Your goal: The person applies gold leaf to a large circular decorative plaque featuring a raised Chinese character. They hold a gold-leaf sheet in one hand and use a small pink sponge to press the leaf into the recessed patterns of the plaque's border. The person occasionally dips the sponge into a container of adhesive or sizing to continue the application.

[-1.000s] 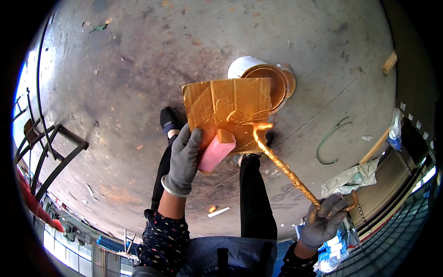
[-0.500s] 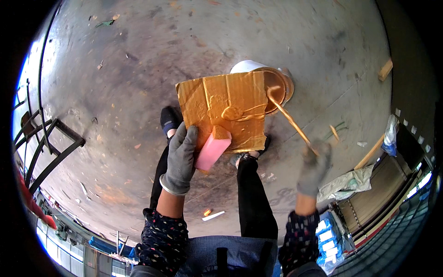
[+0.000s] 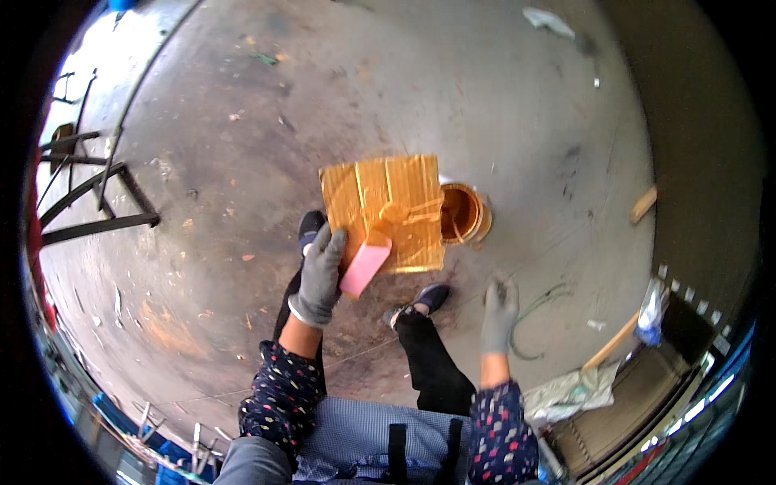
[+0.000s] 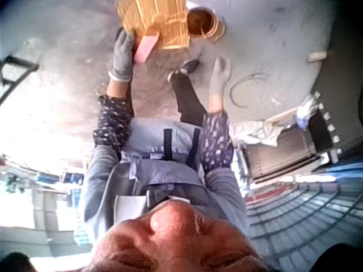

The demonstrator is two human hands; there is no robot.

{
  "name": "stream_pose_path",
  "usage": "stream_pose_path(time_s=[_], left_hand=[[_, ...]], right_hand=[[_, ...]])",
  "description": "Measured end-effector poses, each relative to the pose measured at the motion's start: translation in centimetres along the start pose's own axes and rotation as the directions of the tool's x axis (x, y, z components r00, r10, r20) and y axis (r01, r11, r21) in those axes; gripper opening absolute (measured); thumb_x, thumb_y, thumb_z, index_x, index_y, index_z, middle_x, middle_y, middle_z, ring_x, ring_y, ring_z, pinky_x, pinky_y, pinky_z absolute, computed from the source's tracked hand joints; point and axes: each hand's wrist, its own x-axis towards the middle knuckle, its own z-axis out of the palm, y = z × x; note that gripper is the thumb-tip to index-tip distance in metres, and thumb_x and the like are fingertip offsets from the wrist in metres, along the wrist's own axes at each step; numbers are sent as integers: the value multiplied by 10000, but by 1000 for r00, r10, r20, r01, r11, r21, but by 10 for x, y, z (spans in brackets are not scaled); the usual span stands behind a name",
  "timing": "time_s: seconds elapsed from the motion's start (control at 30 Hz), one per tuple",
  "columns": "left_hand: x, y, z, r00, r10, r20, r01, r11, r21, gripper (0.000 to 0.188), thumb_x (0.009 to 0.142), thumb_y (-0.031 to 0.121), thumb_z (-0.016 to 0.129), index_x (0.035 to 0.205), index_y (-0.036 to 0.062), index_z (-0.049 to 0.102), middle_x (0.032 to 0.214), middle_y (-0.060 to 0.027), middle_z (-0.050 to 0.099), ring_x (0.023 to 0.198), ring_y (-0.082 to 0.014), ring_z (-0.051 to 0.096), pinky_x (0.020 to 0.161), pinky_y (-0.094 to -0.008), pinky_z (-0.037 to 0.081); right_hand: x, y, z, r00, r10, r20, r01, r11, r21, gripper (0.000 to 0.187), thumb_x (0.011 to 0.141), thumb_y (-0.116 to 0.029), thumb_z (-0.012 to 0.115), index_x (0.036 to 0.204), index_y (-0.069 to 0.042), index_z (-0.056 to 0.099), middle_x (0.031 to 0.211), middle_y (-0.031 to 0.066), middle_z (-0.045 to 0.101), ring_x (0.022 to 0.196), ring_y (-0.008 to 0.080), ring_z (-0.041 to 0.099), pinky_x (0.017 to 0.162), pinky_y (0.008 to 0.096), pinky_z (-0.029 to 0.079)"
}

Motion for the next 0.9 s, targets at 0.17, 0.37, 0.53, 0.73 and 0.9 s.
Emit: stream_pose_path(time_s=[0.17, 0.37, 0.53, 0.73, 0.9], left_hand=[[-118, 80, 13, 999, -35, -12, 34, 990, -138, 424, 1131, 342, 557, 1381, 0, 585, 1258, -52, 676, 1090, -121, 633, 958, -290, 528], [-278, 173, 10, 990, 48, -131, -73, 979, -189, 425, 1131, 342, 557, 1388, 6, 594, 1270, -52, 679, 1113, -137, 639, 997, -314, 526], [-362, 203, -6, 956, 62, -287, -145, 949, -279, 333, 1149, 301, 522, 1332, 39, 620, 1221, -51, 701, 1070, -126, 656, 943, -311, 550], [-390, 228, -55, 901, 155, -406, -351, 811, -468, 320, 1139, 293, 541, 1328, 47, 619, 1234, -92, 720, 1025, -172, 705, 891, -343, 596], [-416, 312, -113, 836, 222, -502, -482, 734, -478, 279, 1132, 294, 559, 1278, 69, 635, 1146, -67, 727, 960, -167, 705, 814, -338, 605]], right_hand=[[-143, -263, -40, 465, -702, 540, 841, 540, -22, 235, 987, -89, 692, 1220, -109, 710, 1028, 103, 730, 927, 337, 703, 844, 441, 574], [-246, -366, -56, -102, -673, 732, 994, -37, 105, 393, 886, -210, 683, 1278, -219, 704, 1338, 21, 586, 1155, 219, 593, 908, 401, 498], [-311, -414, -59, -424, -600, 679, 906, -273, 324, 361, 875, -237, 674, 1232, -191, 689, 1282, 10, 621, 1064, 205, 620, 833, 399, 473], [-376, -480, -29, -614, -467, 636, 787, -424, 448, 403, 891, -250, 638, 1288, -176, 648, 1246, 13, 622, 1050, 194, 625, 797, 383, 471], [-442, -559, 30, -730, -429, 532, 683, -425, 594, 392, 870, -237, 673, 1255, -160, 675, 1186, 13, 628, 1057, 205, 639, 823, 376, 489]])
